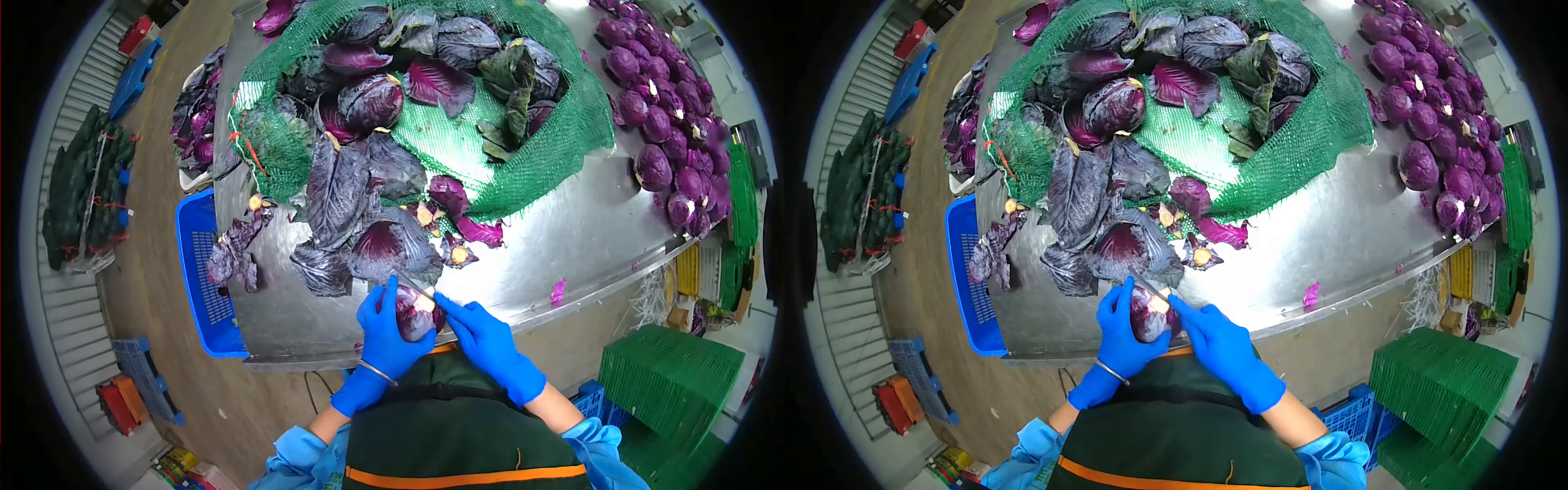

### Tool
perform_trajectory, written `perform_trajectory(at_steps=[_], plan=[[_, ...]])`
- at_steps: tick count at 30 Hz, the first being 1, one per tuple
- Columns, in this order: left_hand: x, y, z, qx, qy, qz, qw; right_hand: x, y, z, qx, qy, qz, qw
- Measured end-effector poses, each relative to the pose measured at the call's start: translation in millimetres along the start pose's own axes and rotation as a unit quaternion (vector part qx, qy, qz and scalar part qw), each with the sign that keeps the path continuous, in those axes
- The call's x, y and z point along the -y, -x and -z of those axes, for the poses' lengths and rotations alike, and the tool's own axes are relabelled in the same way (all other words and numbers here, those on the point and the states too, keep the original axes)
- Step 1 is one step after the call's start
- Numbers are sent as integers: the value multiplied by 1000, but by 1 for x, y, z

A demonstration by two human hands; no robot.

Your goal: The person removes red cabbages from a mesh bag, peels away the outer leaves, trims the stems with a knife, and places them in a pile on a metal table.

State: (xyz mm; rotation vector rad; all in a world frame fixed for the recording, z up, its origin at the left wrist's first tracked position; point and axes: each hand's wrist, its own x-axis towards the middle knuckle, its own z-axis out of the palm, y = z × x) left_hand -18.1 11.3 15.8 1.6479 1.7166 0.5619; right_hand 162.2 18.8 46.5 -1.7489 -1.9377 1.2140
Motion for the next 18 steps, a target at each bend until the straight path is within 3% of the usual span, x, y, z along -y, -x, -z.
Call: perform_trajectory(at_steps=[3, 4, 6, 8, 10, 13, 15, 17, 18], plan=[[0, -18, 4, 22, 45, -11, 999, -7, -21, -3, -17, -19, -15, 1000], [3, -14, 1, -5, -11, -39, 999, -11, -28, 0, 2, 45, -68, 997], [9, -10, 5, -1, 2, -56, 998, -56, -40, -8, -11, -81, -81, 993], [23, -5, 8, 23, 42, -60, 997, -52, -42, -10, 11, -159, -104, 982], [30, -2, 12, 40, 90, -67, 993, -25, -54, -5, 68, -352, -284, 889], [40, -2, 34, 94, 178, -41, 979, -28, -62, -14, 11, -410, -252, 877], [25, 11, 52, 132, 458, 47, 878, -15, -61, 1, -40, -373, -202, 905], [14, 7, 65, 147, 496, 36, 855, 1, -69, 17, -63, -358, -190, 912], [12, 1, 70, 134, 445, -14, 885, 4, -74, 20, -82, -385, -177, 902]])
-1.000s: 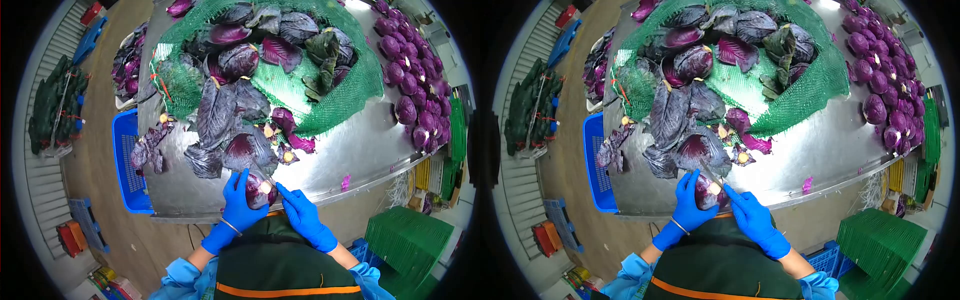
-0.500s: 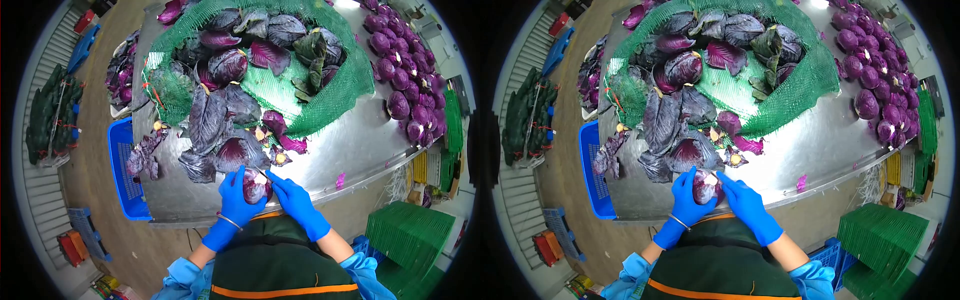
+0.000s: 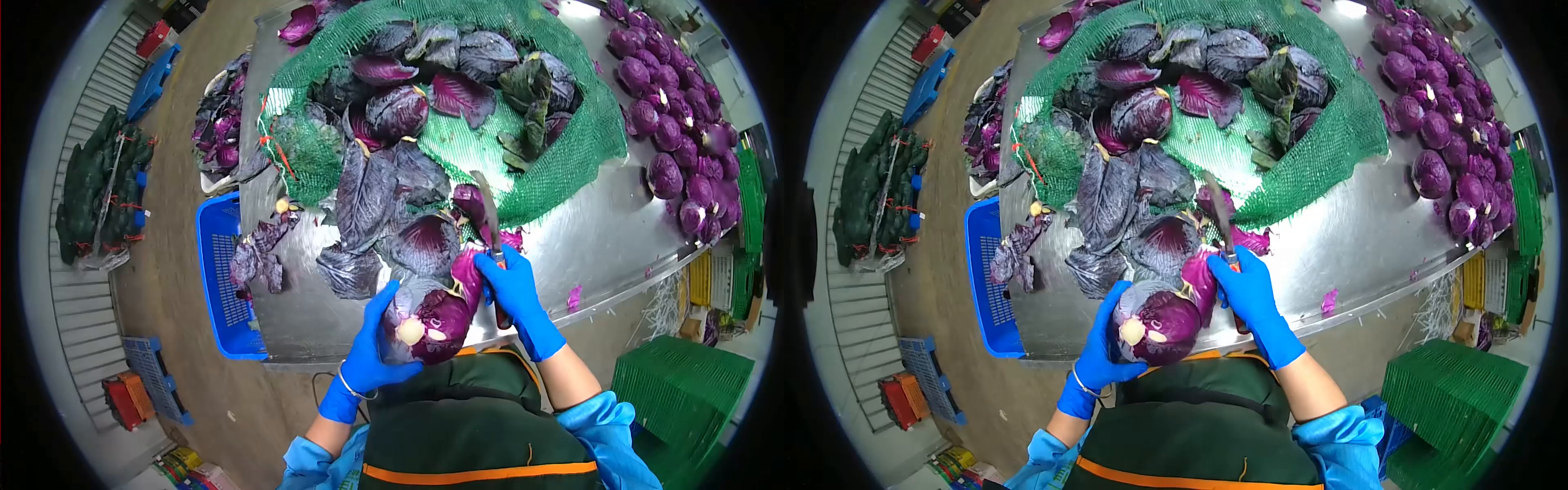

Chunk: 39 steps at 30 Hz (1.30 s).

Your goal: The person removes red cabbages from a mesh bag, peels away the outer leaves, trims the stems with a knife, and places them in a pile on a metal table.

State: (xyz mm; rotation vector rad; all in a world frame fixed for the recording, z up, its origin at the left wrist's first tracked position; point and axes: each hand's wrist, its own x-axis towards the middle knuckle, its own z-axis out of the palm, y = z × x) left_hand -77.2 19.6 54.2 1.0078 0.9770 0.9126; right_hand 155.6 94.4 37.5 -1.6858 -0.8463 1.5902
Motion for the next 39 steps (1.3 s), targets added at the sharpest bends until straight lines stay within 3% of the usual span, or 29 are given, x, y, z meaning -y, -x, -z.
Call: perform_trajectory(at_steps=[3, 5, 6, 7, 9, 10, 11, 12, 13, 15, 16, 17, 19, 20, 21, 23, 28, 33, 35, 36, 39], plan=[[-17, -13, 14, 15, -104, -64, 992, 22, 4, 1, -30, -54, -5, 998], [-24, -14, 19, 68, -11, -32, 997, 5, -14, 13, -98, -15, 45, 994], [-23, -7, 14, 44, 127, 19, 991, 3, -26, 29, -116, -55, 42, 991], [-17, -4, 16, 73, 172, 0, 982, 5, -35, 39, -133, -95, 40, 986], [-39, -6, 10, 75, 107, -12, 991, 42, -3, 31, -65, -68, 70, 993], [-40, -10, 13, 75, 109, -9, 991, 50, 11, 23, 33, -30, -3, 999], [-43, -18, 19, 105, -20, -41, 993, 56, 22, 16, 128, 8, -76, 989], [-45, -25, 22, 136, -148, -77, 977, 56, 35, 2, 201, -4, -16, 979], [-47, -27, 14, 140, -147, -81, 976, 56, 46, -9, 271, -15, 46, 961], [-52, -22, -11, -6, -82, -70, 994, 67, 56, -13, 244, -16, 9, 970], [-45, -21, -17, -39, -201, -95, 974, 68, 59, -15, 221, -20, -30, 975], [-41, -20, -22, -42, -203, -92, 974, 63, 60, -16, 224, -22, -32, 974], [-36, -20, -28, -91, -110, -68, 987, 47, 58, -14, 181, 87, 89, 976], [-38, -21, -30, -109, -139, -91, 980, 35, 48, -14, 139, 142, 328, 924], [-40, -21, -29, -112, -139, -92, 980, 33, 47, -5, 142, 142, 330, 922], [-45, -20, -27, -138, -346, -159, 914, 51, 56, 8, 121, 331, 408, 842], [-54, -23, -24, -158, -333, -144, 918, 60, 56, 23, 99, 389, 441, 803], [-59, -16, -21, -144, -247, -94, 954, 54, 56, 40, 136, 455, 395, 787], [-69, -15, -26, -97, -368, -151, 912, 48, 52, 31, 2, 380, 326, 865], [-71, -14, -32, -86, -395, -156, 901, 43, 45, 27, -14, 163, 104, 981], [-57, -12, -34, -86, -333, -136, 929, 52, 57, 24, 26, 70, 29, 997]])
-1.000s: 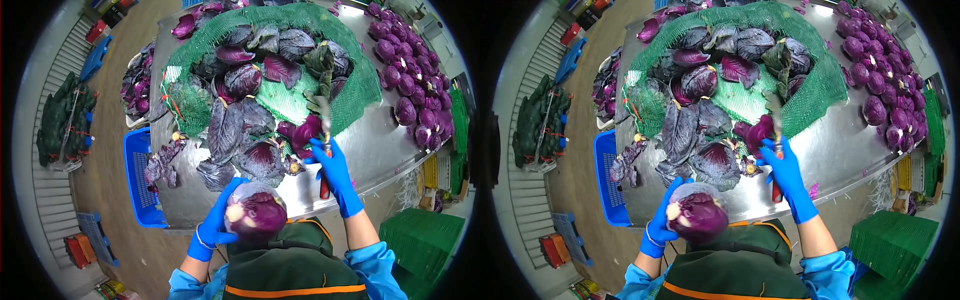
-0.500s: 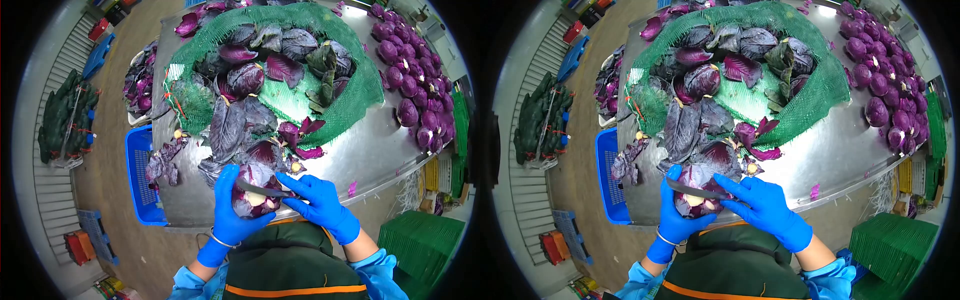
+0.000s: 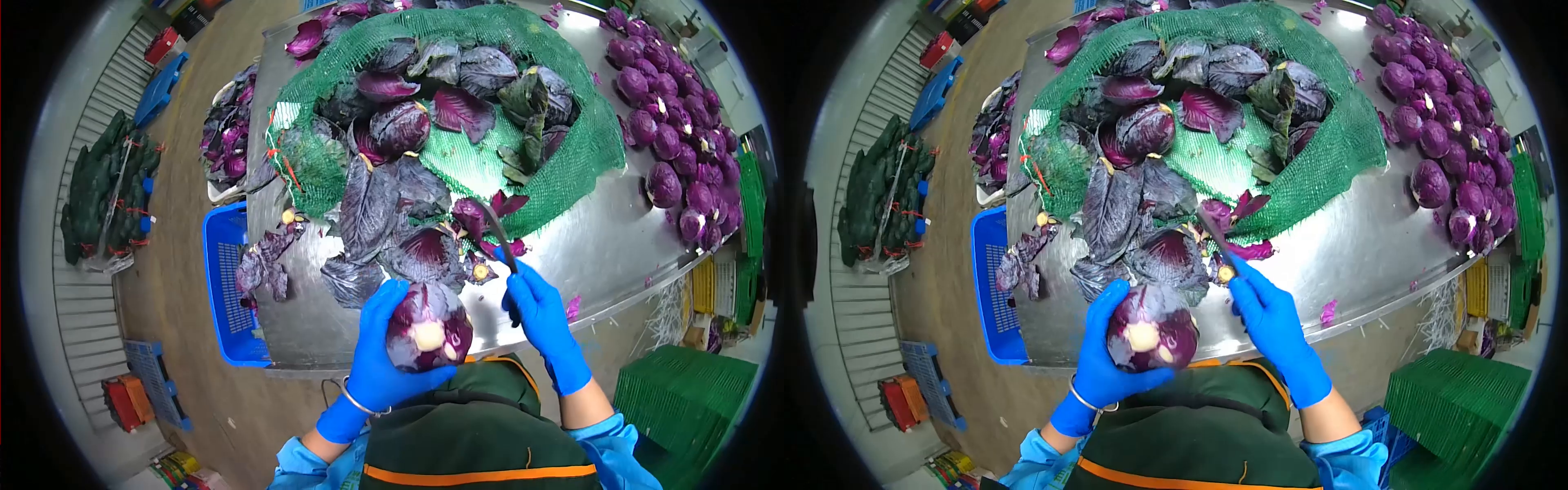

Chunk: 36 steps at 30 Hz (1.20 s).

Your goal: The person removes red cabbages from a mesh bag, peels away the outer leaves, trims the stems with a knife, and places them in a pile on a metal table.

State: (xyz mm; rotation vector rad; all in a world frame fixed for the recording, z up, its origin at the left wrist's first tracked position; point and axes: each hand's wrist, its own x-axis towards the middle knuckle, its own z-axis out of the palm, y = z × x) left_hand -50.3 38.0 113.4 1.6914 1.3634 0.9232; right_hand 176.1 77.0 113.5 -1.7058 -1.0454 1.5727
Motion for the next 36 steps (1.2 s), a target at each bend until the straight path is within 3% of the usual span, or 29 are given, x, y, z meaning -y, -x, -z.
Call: perform_trajectory(at_steps=[2, 4, 6, 8, 10, 11, 15, 17, 22, 25, 26, 28, 30, 31, 32, 34, 35, 36], plan=[[6, 4, -2, -1, 8, 19, 1000, 0, 8, 1, 102, 38, 65, 992], [5, -1, -1, -13, 18, 30, 999, 8, 9, -15, 63, 75, 200, 975], [-2, -6, 1, -1, -79, -47, 996, 15, 8, -33, 45, 102, 250, 962], [1, -5, 5, 11, -81, -68, 994, 9, -4, -41, -5, 48, 221, 974], [9, 3, 7, 5, 128, 9, 992, 9, -21, -30, 0, -74, 54, 996], [6, 3, 7, -15, 254, 60, 965, 18, -20, -23, 40, -111, 5, 993], [25, 10, 4, -68, 272, 78, 957, 4, -20, -23, 58, -133, -49, 988], [19, 12, 2, -49, 195, 59, 978, 0, -23, -25, 26, -155, -50, 986], [23, 11, 5, -64, 225, 43, 971, -24, -39, -12, -69, -140, -36, 987], [22, 7, 10, -90, 273, 65, 956, 20, -12, -26, 117, -90, -50, 988], [25, 6, 12, -77, 211, 35, 974, 28, -3, -34, 161, -76, -39, 983], [24, 3, 15, -60, 148, -2, 987, 28, -7, -36, 138, -57, -34, 988], [19, 3, 17, -56, 221, 23, 973, 26, -12, -32, 82, -38, 17, 996], [27, 6, 16, -59, 220, 32, 973, 25, -10, -29, 81, -54, -18, 995], [47, 16, 12, -62, 369, 140, 917, 25, -8, -27, 79, -70, -53, 993], [44, 34, 7, -94, 639, 235, 727, 10, -16, -23, 72, -212, -69, 972], [52, 34, -3, -45, 806, 146, 572, 12, -18, -19, 69, -290, -100, 949], [52, 37, -7, -51, 804, 142, 575, 8, -18, -12, 57, -289, -100, 950]])
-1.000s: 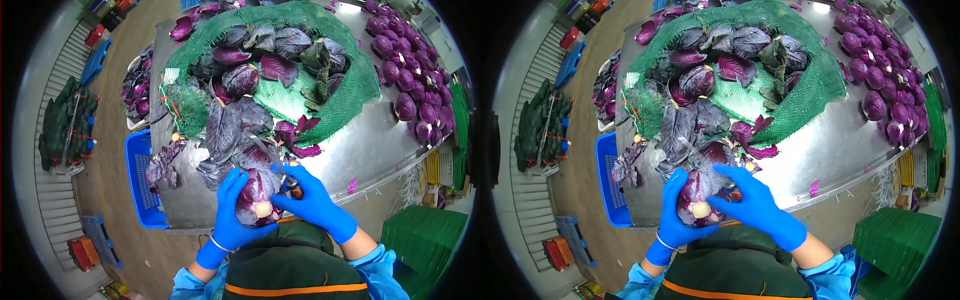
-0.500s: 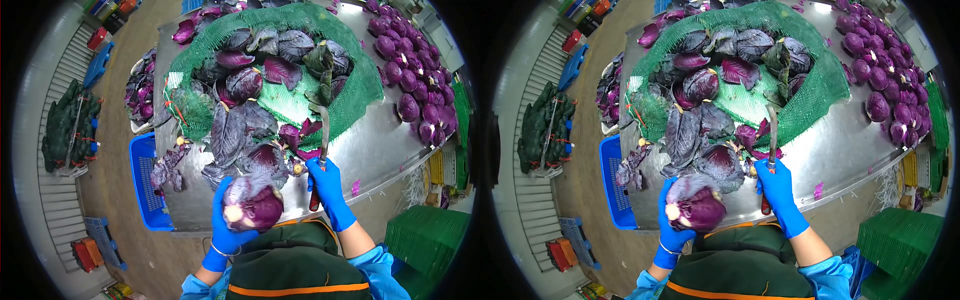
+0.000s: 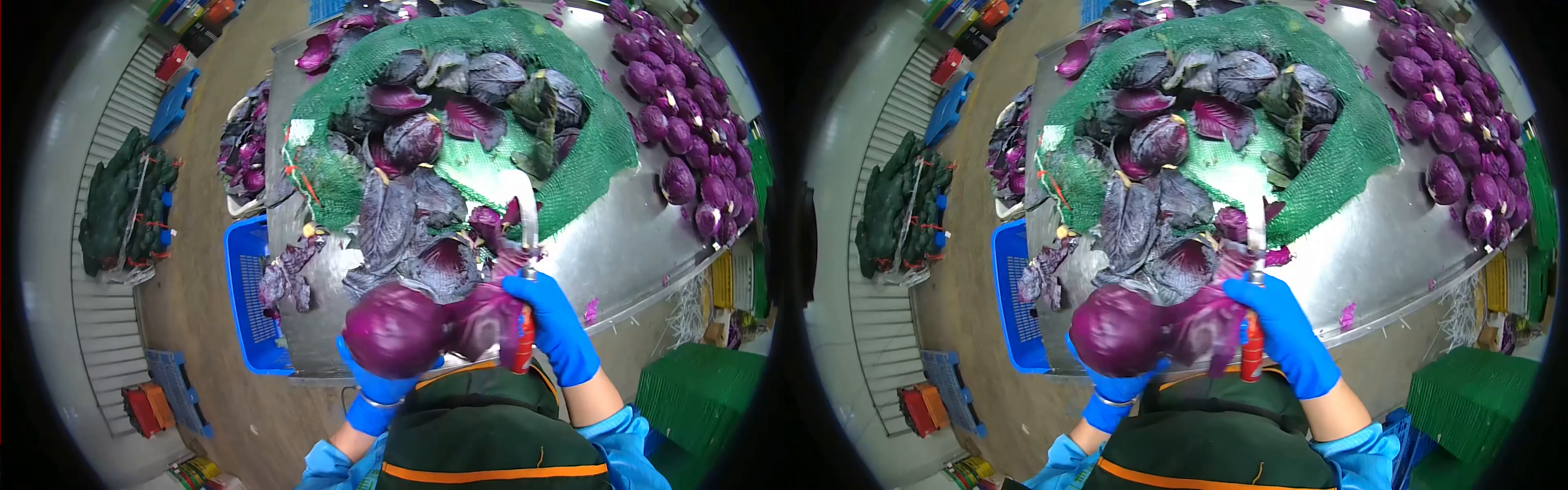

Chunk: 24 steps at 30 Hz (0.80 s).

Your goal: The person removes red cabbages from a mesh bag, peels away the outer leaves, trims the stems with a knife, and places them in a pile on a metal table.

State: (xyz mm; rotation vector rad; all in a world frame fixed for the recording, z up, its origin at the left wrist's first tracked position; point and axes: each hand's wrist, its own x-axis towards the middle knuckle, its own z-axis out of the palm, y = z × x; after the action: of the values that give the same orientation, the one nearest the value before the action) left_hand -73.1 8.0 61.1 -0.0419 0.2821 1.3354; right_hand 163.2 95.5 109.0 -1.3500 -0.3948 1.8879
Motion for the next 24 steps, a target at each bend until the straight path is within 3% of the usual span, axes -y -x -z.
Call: perform_trajectory(at_steps=[1, 2, 3, 4, 5, 6, 7, 8, 9, 10, 11, 12, 13, 14, 16, 18, 19, 20, 21, 22, 23, 24], plan=[[3, -1, -7, -1, -438, -16, 899, 0, -1, 4, 7, -2, 0, 1000], [4, -2, -11, -5, -787, -25, 616, 1, -2, 9, 12, -6, 0, 1000], [1, -2, 1, -34, -790, 98, 604, 7, -5, 17, 1, 76, -19, 997], [0, -4, -6, -38, -790, 97, 604, 16, -10, 27, -11, 160, -36, 986], [0, -11, -19, -71, -583, 89, 805, 13, -26, 37, -56, 320, 30, 945], [1, -15, -26, -93, -325, 72, 938, -18, -55, 67, -131, 536, 346, 759], [-6, -15, -13, -82, -147, 97, 981, -14, -54, 56, -98, 457, 333, 819], [-6, -17, -15, -81, -147, 95, 981, -10, -48, 36, -64, 373, 314, 871], [-5, -17, -17, -89, -123, 115, 982, 12, -26, 4, 12, 336, 193, 922], [-4, -18, -18, -99, -99, 136, 981, 31, -9, -26, 86, 289, 66, 951], [-2, -21, -19, -26, 46, 167, 985, 26, -14, -37, 149, 244, 75, 955], [3, -24, -26, -27, 46, 170, 984, 19, -22, -43, 211, 199, 87, 953], [10, -27, -40, -11, -419, 78, 905, 16, -34, -43, 261, 223, 70, 937], [17, -31, -47, 9, -786, -37, 617, 13, -40, -39, 259, 223, 74, 937], [22, -35, -44, -31, -772, -67, 632, 12, -48, -28, 266, 162, 49, 949], [18, -33, -58, 50, -881, -108, 459, 20, -39, -14, 281, 178, 40, 942], [20, -35, -57, -38, -801, -79, 593, 19, -34, -6, 261, 167, 32, 950], [19, -35, -54, -41, -800, -81, 593, 19, -32, -2, 242, 156, 27, 957], [15, -34, -52, -68, -564, -5, 823, 16, -32, -5, 121, 229, 39, 965], [11, -34, -50, -85, -265, 74, 958, 13, -27, -13, 119, 229, 40, 965], [5, -31, -48, -82, -265, 78, 958, 10, -17, -25, 167, 136, 64, 974], [-5, -23, -45, -71, -364, 51, 927, 7, -11, -32, 210, 42, 90, 973]])
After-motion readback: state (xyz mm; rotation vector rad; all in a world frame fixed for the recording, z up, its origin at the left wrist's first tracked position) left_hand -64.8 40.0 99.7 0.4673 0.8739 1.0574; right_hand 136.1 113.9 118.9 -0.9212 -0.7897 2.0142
